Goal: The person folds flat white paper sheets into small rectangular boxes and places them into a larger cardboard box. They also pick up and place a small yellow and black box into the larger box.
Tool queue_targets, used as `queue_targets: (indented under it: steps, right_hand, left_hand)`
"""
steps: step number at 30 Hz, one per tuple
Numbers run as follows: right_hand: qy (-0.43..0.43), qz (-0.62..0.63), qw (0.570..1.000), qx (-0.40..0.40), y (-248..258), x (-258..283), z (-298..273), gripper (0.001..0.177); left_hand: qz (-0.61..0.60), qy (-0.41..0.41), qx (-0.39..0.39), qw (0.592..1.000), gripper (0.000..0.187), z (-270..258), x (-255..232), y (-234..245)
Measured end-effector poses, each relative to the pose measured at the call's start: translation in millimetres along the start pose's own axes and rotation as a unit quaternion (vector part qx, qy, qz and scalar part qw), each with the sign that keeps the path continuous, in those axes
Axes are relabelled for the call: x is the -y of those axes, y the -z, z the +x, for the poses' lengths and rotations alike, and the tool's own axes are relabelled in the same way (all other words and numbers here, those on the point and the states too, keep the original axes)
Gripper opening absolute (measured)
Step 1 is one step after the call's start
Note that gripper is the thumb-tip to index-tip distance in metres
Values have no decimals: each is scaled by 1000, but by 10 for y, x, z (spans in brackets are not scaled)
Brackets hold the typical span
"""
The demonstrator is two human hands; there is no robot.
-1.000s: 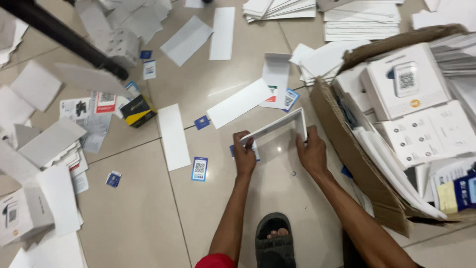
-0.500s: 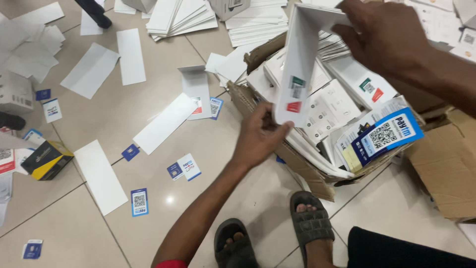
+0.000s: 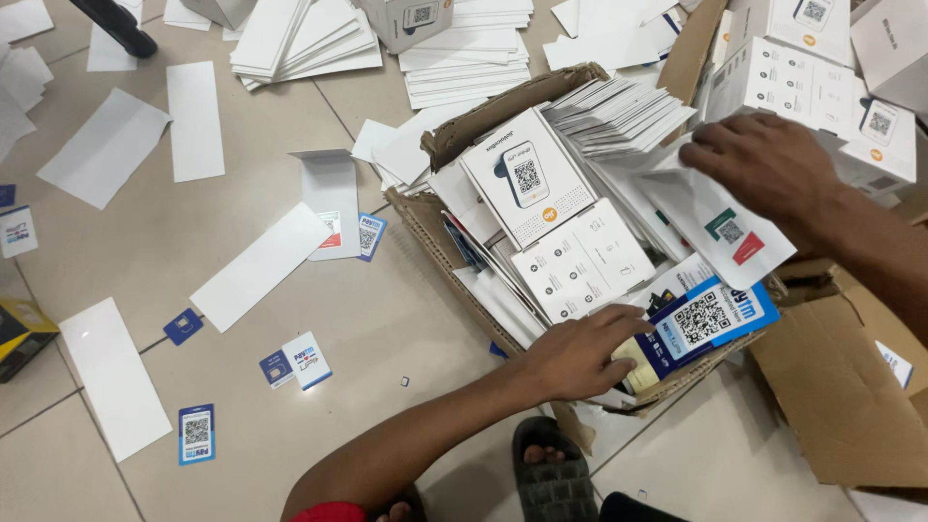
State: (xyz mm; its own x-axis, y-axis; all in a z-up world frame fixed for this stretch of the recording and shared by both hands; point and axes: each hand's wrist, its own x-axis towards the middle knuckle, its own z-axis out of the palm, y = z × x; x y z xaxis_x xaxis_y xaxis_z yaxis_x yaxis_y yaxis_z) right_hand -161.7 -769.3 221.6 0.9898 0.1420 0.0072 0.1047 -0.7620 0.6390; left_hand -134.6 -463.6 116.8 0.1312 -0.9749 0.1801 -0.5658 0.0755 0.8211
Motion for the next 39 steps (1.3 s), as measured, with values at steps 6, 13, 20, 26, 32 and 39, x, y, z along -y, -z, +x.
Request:
queue_targets:
  steps: [6, 13, 20, 26, 32, 39]
  right_hand:
    - [-7, 67, 994, -85, -540, 124, 302, 12]
    - [-63, 69, 958, -270, -603, 100, 402, 35]
    - [-63, 87, 988, -110, -58, 655, 485, 44]
    - [21, 95, 991, -96, 834, 1177, 874, 68]
    - [107, 175, 975, -81, 1346, 1905, 1584, 73]
    - [159, 223, 960, -61, 901, 2758, 2945, 75]
  left_hand:
    - [-31, 63, 8, 997, 39, 71, 83, -26]
    - [-13, 30, -10, 999, 29, 74, 282, -237]
    - [98, -244, -192, 946, 16, -195, 328, -343]
    - [176, -146, -309, 923, 23, -811, 508, 18]
    - [236, 111, -428, 865, 32, -1727, 1385, 679]
    - [313, 460, -401, 728, 61, -2861, 2296, 1549]
